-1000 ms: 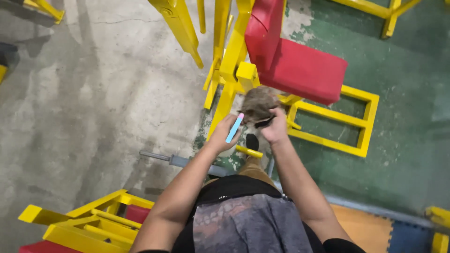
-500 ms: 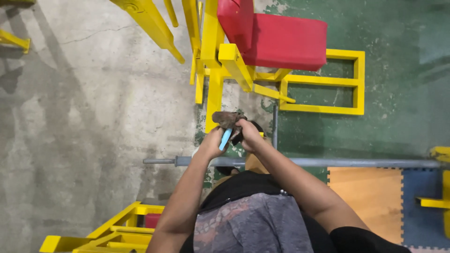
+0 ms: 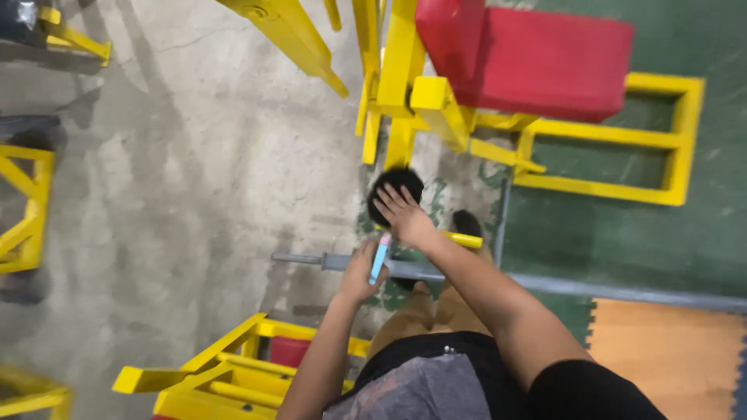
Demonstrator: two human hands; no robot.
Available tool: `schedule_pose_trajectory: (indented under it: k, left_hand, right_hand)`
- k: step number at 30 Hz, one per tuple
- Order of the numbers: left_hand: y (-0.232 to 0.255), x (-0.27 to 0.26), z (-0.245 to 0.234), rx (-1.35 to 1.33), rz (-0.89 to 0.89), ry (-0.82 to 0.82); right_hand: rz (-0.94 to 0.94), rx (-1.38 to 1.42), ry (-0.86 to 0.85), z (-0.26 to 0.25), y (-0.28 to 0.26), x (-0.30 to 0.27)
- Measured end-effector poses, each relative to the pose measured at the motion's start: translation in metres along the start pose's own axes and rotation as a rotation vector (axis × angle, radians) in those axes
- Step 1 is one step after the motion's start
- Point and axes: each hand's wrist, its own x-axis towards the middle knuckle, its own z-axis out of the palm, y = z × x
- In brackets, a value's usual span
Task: Wiping down various gym machines and benches with a spray bottle and a rag.
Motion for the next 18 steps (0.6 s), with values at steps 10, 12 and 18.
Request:
schedule_pose_trajectory:
  k: [10,12,18]
  left_hand:
    - [0.025,0.008,-0.009,-0.113,-0.164,-0.145]
    - [0.03,0.016,-0.008,-0.108,-0.188,-0.157]
    - [0.028,0.036,0.003,-0.048,-0.028,-0.119]
  right_hand:
    - [-0.077,-0.418,-0.413,-0.017,0.055,0.084]
    - [-0.002,-0.49,-0.417,-0.007,0.081,0.11]
    - [0.334,-0.321,-0.237,0.065,0.101,0.126]
